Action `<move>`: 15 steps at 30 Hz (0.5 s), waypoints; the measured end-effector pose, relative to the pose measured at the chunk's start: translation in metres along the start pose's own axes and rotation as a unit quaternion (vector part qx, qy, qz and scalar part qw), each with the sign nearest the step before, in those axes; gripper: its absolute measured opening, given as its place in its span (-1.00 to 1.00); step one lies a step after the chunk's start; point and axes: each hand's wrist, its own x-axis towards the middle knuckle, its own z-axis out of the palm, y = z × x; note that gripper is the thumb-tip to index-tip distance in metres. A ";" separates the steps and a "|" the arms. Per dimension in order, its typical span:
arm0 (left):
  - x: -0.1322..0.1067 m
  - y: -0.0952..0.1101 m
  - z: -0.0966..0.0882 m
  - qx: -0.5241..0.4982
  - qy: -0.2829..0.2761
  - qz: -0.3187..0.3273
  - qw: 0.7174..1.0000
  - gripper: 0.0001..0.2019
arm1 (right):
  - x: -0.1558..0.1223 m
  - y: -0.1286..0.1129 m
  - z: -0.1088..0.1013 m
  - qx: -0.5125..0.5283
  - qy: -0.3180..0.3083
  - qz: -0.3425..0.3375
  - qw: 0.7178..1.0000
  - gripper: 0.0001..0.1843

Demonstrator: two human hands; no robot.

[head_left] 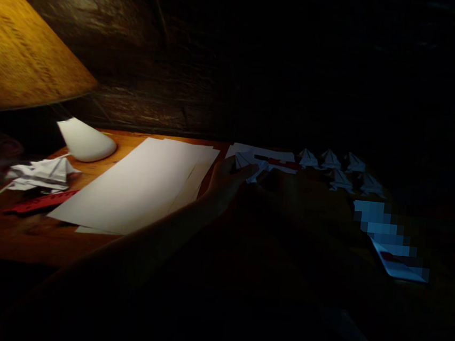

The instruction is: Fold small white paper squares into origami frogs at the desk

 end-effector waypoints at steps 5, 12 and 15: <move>0.001 -0.005 -0.001 0.016 -0.014 -0.004 1.000 -0.65 | -0.002 -0.002 -0.001 -0.043 0.028 0.006 0.999 -0.83; 0.009 -0.007 -0.013 0.027 -0.049 -0.011 0.998 -0.62 | 0.006 -0.001 -0.016 0.109 -0.075 0.001 0.991 -0.57; 0.012 -0.008 -0.018 0.059 -0.111 -0.037 0.991 -0.61 | 0.015 0.002 -0.030 0.216 -0.029 0.022 0.976 -0.63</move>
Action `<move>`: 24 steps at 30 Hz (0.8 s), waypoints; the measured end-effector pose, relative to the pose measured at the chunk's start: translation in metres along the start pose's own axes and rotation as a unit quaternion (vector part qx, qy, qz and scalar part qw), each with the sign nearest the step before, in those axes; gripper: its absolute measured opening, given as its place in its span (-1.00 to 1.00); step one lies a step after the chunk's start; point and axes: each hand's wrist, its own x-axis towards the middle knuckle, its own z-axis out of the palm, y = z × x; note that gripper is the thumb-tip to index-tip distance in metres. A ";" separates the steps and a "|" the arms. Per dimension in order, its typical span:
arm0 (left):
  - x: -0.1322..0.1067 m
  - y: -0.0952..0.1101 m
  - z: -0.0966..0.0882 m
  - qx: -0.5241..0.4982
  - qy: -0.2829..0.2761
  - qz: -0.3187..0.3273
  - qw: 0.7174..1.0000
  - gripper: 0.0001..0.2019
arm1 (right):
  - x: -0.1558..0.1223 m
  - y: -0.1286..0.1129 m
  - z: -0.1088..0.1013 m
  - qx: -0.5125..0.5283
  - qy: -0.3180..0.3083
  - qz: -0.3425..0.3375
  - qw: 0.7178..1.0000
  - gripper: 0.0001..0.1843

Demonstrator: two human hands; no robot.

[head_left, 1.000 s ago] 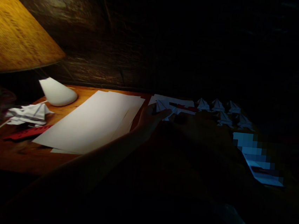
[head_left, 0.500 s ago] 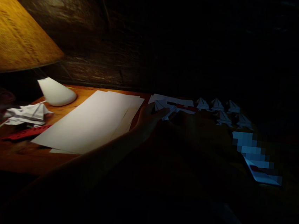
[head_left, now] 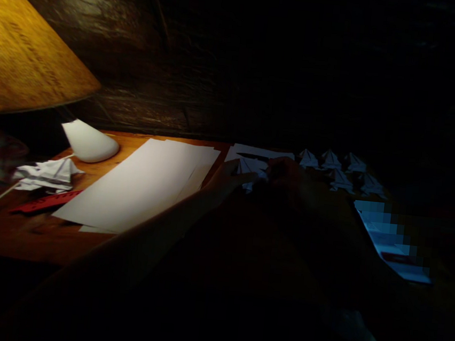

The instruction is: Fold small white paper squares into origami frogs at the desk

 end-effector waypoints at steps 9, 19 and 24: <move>-0.006 0.009 0.006 0.055 -0.058 -0.014 0.997 -0.64 | -0.004 -0.004 -0.003 -0.011 -0.068 0.049 0.996 -0.71; -0.001 0.008 0.000 -0.063 -0.013 -0.034 0.997 -0.86 | -0.001 -0.002 -0.009 0.046 -0.038 0.024 0.998 -0.77; 0.001 0.003 -0.003 0.001 0.013 -0.037 0.999 -0.84 | -0.004 -0.007 -0.009 0.023 -0.039 0.040 0.998 -0.76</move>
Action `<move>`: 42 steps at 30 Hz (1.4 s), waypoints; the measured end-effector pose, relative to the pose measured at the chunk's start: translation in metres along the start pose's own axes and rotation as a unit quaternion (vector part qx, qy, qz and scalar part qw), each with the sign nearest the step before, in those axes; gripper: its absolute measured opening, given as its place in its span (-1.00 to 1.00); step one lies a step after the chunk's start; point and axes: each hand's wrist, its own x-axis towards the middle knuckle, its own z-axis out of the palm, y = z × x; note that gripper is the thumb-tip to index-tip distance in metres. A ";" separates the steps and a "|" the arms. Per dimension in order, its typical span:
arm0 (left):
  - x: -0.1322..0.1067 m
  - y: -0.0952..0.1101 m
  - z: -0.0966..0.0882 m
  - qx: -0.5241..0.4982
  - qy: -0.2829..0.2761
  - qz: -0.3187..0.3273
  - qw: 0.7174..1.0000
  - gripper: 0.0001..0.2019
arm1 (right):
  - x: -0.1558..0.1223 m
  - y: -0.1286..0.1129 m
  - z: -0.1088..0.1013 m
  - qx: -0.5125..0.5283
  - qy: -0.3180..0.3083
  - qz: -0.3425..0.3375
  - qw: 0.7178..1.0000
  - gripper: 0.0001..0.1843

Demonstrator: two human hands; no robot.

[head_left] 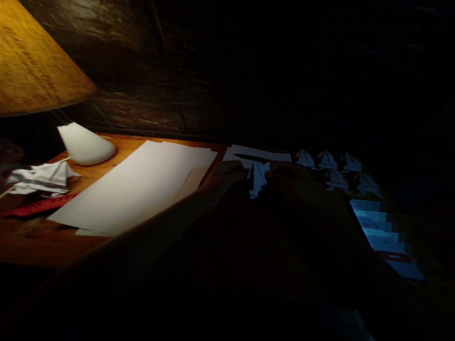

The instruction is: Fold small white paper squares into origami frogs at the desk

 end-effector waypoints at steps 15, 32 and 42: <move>-0.002 0.008 0.000 -0.073 -0.083 -0.013 0.994 -0.80 | -0.001 -0.008 0.000 0.000 -0.108 0.045 0.993 -0.69; -0.005 0.014 0.008 0.001 -0.065 0.075 0.995 -0.81 | -0.005 -0.006 -0.001 0.089 -0.127 0.063 0.986 -0.82; -0.007 0.013 0.005 0.018 -0.063 0.104 0.992 -0.82 | -0.006 -0.012 0.006 0.119 -0.114 0.100 0.981 -0.74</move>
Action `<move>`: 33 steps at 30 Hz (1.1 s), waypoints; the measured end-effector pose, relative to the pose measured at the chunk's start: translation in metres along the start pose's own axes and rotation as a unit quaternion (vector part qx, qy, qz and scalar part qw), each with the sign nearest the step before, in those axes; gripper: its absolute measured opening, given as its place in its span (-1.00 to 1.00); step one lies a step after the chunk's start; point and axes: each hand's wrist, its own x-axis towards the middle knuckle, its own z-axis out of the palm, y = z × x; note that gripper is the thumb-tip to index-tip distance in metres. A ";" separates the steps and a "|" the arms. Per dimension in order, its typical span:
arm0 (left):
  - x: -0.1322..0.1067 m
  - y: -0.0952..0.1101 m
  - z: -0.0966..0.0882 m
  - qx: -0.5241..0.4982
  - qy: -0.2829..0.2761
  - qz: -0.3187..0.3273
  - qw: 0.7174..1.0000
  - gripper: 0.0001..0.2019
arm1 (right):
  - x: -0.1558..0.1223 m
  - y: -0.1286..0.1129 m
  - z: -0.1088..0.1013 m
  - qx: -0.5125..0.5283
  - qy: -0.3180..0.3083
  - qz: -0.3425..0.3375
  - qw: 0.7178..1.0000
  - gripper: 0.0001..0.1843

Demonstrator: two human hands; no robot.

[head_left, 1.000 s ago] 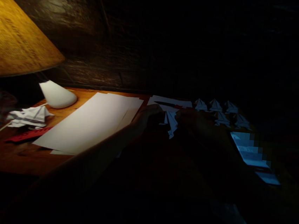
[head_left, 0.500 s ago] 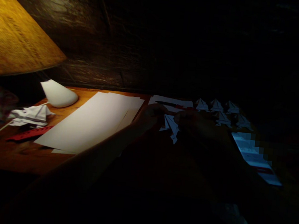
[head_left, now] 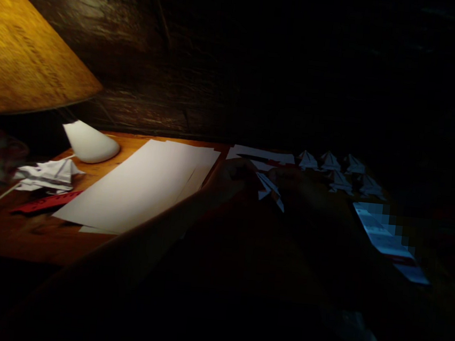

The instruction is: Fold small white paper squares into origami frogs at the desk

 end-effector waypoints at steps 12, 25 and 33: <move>0.000 0.006 0.001 0.048 -0.059 0.092 0.993 -0.94 | -0.005 -0.002 0.002 0.026 -0.037 -0.008 0.999 -0.79; 0.006 -0.004 -0.004 0.048 -0.072 0.110 0.990 -0.95 | -0.008 0.001 -0.002 0.049 -0.030 0.010 0.998 -0.76; 0.004 -0.002 -0.006 -0.002 -0.030 0.038 0.999 -0.91 | -0.010 -0.008 0.002 0.009 -0.023 0.026 0.999 -0.69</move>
